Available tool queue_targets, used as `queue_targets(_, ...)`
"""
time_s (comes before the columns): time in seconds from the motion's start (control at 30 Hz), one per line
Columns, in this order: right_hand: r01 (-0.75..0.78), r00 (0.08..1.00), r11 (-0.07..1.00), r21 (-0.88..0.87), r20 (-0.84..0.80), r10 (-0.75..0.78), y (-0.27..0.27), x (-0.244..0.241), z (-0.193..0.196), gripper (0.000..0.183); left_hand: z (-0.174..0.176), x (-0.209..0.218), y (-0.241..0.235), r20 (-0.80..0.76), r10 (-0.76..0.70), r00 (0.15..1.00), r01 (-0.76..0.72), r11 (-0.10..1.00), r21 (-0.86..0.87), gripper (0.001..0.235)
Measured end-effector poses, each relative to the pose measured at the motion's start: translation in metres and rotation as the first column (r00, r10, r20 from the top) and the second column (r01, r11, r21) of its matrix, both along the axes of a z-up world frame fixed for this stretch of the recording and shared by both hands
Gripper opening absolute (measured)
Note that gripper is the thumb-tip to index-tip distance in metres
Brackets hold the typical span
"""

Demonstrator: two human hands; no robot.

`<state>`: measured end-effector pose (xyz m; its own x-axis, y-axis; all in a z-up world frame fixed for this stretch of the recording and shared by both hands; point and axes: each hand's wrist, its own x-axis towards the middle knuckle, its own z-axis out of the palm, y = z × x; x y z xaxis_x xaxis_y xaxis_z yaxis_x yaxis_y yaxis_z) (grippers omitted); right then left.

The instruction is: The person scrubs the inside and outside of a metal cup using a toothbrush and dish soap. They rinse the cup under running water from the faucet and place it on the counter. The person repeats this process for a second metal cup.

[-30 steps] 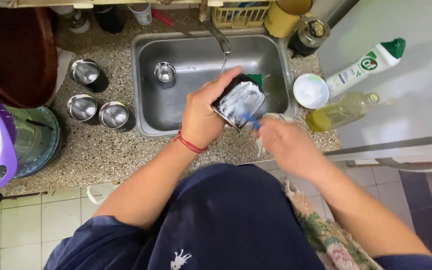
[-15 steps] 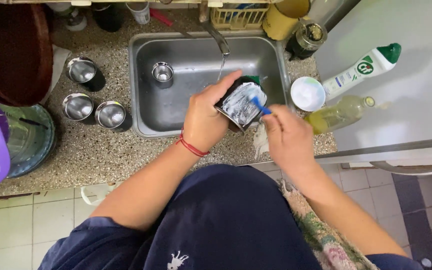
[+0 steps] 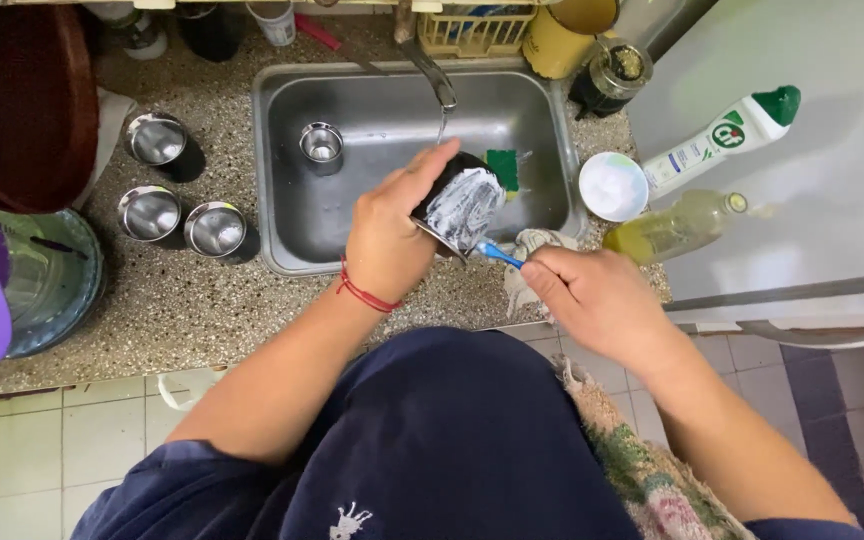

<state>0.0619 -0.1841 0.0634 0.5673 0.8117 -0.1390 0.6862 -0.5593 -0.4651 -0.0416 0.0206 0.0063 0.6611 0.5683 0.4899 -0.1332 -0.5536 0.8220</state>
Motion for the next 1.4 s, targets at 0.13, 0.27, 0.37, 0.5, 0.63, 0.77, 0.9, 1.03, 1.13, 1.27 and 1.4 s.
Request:
queue_targets(0.13,0.007,0.996,1.0,-0.022,-0.084,-0.008,0.013,0.004,0.025,0.04,0.003,-0.001,-0.003,-0.05,0.068,0.996,-0.056,0.974,0.219,0.044)
queue_targets(0.27,0.024,0.997,0.999,-0.037,0.079,-0.021,0.015,0.005,0.023,0.034,0.002,-0.003,-0.004,-0.039,0.1,0.994,-0.086,0.955,0.283,0.043)
queue_targets(0.37,0.001,0.986,0.999,0.053,0.164,-0.009,0.015,-0.003,-0.003,0.03,0.006,-0.001,-0.011,-0.07,0.069,0.995,-0.05,0.97,0.238,0.045)
queue_targets(0.5,0.001,0.958,0.96,0.278,0.275,-0.08,0.007,0.024,-0.04,0.027,-0.006,0.008,-0.014,0.005,-0.099,0.995,0.097,0.971,-0.218,0.047)
queue_targets(0.63,-0.056,0.983,0.952,0.302,0.184,-0.001,0.005,0.001,-0.048,0.026,0.001,0.007,-0.019,0.024,-0.156,0.987,0.154,0.921,-0.357,0.049)
queue_targets(0.77,-0.052,0.981,0.918,0.393,0.192,-0.026,0.01,-0.004,-0.048,0.031,0.0,0.009,-0.021,0.053,-0.131,0.99,0.141,0.923,-0.357,0.05)
queue_targets(0.9,0.012,0.976,0.865,0.501,0.183,-0.12,0.017,0.017,-0.062,0.028,0.002,0.01,-0.015,0.035,-0.042,0.999,0.046,0.989,-0.141,0.051)
queue_targets(1.03,0.006,0.983,0.86,0.511,0.153,-0.098,0.013,0.005,-0.063,0.043,-0.001,0.011,-0.018,0.054,-0.043,0.998,0.048,0.995,-0.091,0.054)
queue_targets(1.13,0.046,0.979,0.794,0.606,0.132,-0.158,0.017,0.012,-0.055,0.034,-0.004,0.015,-0.016,0.082,-0.038,0.996,0.044,0.996,-0.076,0.052)
queue_targets(1.27,-0.029,0.977,0.884,0.466,0.198,-0.072,0.013,0.014,-0.062,0.036,-0.005,0.015,-0.021,0.027,-0.055,0.998,0.059,0.986,-0.158,0.052)
queue_targets(1.4,-0.143,0.91,0.927,0.347,0.414,-0.015,0.01,0.013,-0.074,0.029,0.004,0.022,-0.023,0.061,-0.056,0.997,0.07,0.966,-0.248,0.051)
